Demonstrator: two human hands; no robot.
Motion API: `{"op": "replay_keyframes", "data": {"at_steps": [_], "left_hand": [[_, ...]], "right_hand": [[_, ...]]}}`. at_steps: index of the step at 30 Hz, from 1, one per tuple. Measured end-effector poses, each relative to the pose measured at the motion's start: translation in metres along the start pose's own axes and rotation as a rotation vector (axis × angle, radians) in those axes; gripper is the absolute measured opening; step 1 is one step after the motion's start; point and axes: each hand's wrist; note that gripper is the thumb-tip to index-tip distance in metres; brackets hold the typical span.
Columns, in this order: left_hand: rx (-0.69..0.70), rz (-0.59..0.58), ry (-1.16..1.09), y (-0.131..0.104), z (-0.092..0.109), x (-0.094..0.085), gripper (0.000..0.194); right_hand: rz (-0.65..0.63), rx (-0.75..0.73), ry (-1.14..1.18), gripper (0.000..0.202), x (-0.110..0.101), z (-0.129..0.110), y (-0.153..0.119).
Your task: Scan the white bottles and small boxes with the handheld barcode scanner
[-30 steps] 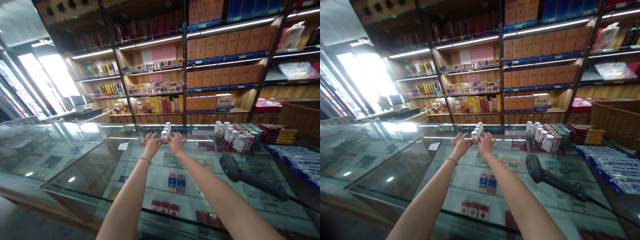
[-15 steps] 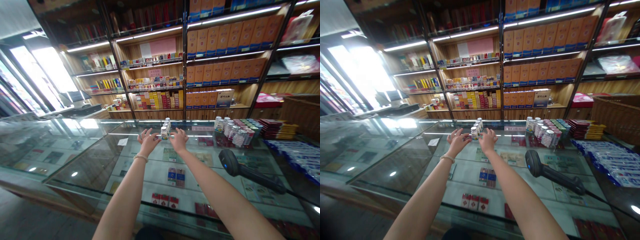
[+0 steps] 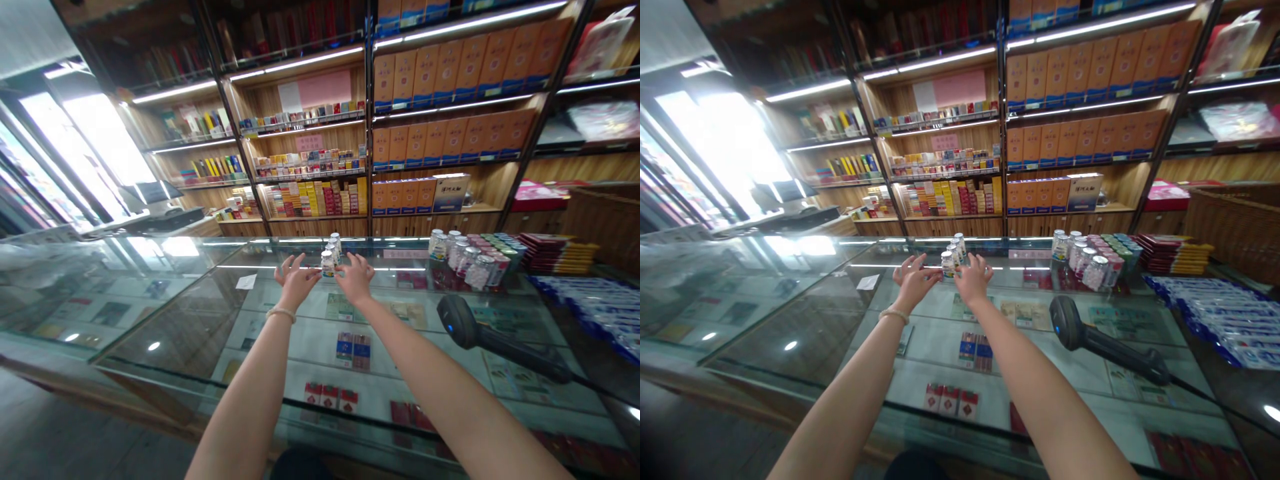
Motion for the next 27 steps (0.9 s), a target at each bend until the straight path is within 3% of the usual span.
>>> {"op": "replay_keyframes", "data": {"at_steps": [24,27], "left_hand": [[0.005,-0.059,0.079,0.000,0.004,-0.006,0.025],[-0.053,-0.037,0.098,-0.002,0.011,-0.012,0.041]], "right_hand": [[-0.124,0.030,-0.051,0.041,0.000,-0.002,0.002],[-0.085,0.049,-0.033,0.055,0.002,-0.003,0.002]]}}
Point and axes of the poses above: each hand's wrist, its own y-axis towards the middle knuckle, its own x-axis out of the palm, z = x × y, and after that the axes turned 13 degrees about y, right-handed
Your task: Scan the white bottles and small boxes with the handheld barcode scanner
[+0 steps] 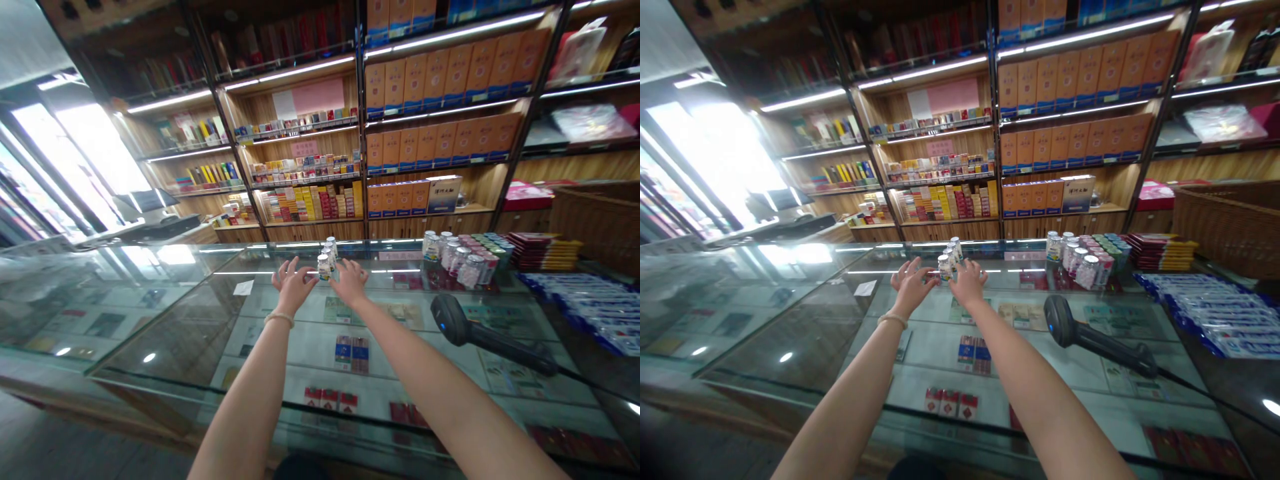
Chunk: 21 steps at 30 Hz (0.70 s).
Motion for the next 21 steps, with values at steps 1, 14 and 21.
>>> {"op": "replay_keyframes", "data": {"at_steps": [1,14,21], "left_hand": [[-0.021,0.006,0.008,-0.001,0.002,-0.002,0.054],[0.035,0.037,0.133,-0.004,0.012,0.000,0.092],[0.158,0.123,0.228,-0.004,0.021,-0.010,0.073]], "right_hand": [[0.020,0.008,0.005,0.060,0.001,-0.001,0.000],[0.046,0.089,-0.001,0.073,0.003,-0.003,0.006],[0.036,0.001,0.055,0.068,-0.022,-0.017,-0.001]]}}
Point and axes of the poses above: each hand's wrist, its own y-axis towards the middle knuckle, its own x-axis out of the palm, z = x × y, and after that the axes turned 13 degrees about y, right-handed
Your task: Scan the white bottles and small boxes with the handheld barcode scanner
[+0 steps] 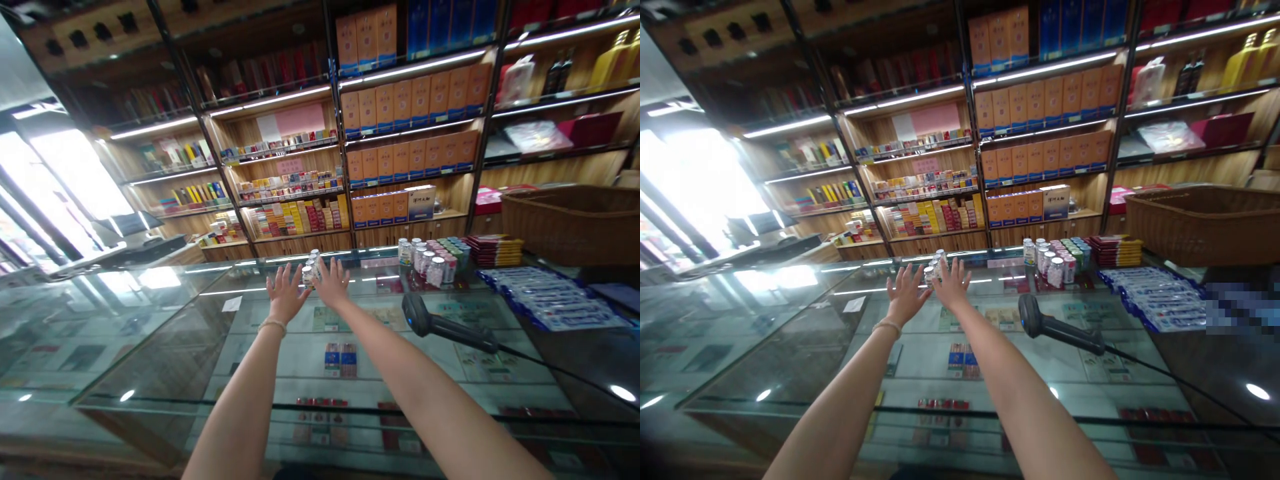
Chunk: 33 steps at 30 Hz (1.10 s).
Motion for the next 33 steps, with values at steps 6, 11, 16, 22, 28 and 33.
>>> {"op": "replay_keyframes", "data": {"at_steps": [6,11,16,22,28,33], "left_hand": [[-0.072,0.067,-0.048,0.018,0.024,-0.034,0.071],[-0.078,0.099,-0.099,0.028,0.049,-0.058,0.068],[-0.041,0.093,-0.145,0.026,0.074,-0.076,0.067],[-0.020,0.124,-0.216,0.026,0.109,-0.093,0.064],[-0.001,0.162,-0.319,0.027,0.155,-0.104,0.064],[0.001,0.183,-0.416,0.026,0.191,-0.104,0.061]], "right_hand": [[0.063,-0.153,-0.073,0.066,-0.052,-0.002,-0.001],[0.069,-0.115,-0.113,0.066,-0.088,0.012,-0.005],[0.039,-0.091,-0.127,0.064,-0.116,0.029,-0.011],[0.040,-0.156,-0.213,0.059,-0.166,0.056,-0.025],[0.028,-0.117,-0.274,0.058,-0.211,0.091,-0.048],[0.063,-0.075,-0.365,0.057,-0.238,0.120,-0.064]]}}
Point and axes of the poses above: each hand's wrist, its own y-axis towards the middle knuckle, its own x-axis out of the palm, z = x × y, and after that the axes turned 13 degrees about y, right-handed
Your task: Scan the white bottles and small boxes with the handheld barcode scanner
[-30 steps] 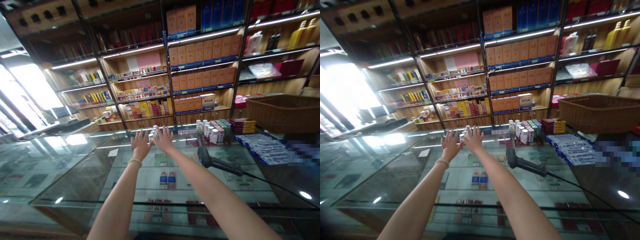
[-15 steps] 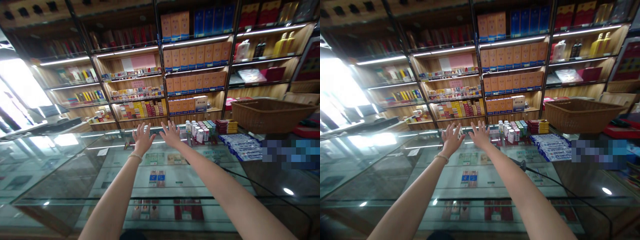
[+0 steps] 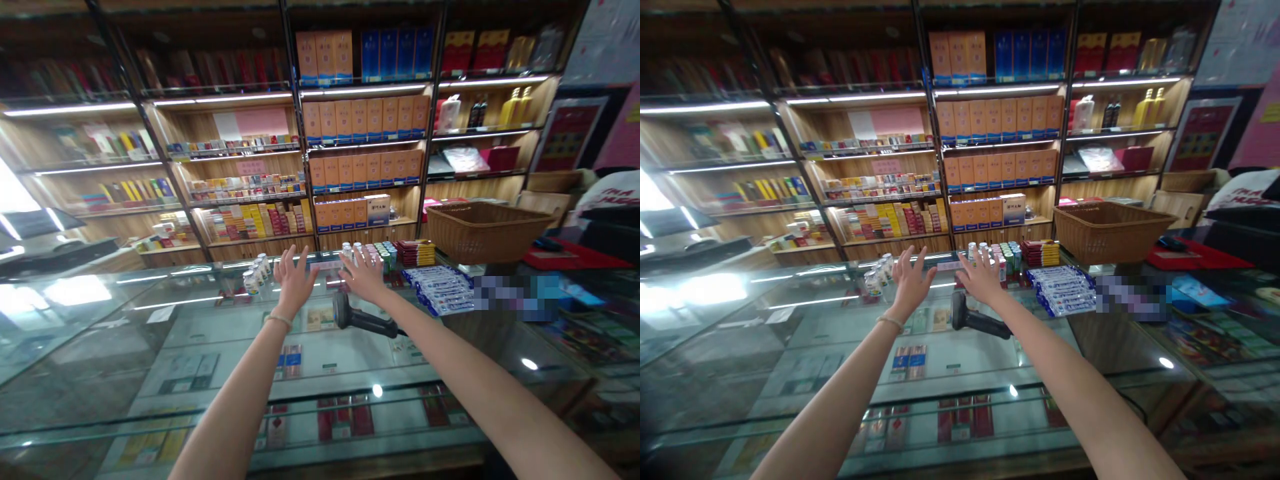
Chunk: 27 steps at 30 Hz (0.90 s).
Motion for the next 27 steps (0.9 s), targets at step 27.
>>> {"op": "replay_keyframes", "data": {"at_steps": [27], "left_hand": [[0.097,-0.060,0.009,-0.028,0.025,0.039,0.055]], "right_hand": [[0.077,0.009,-0.146,0.056,0.015,0.059,-0.024]]}}
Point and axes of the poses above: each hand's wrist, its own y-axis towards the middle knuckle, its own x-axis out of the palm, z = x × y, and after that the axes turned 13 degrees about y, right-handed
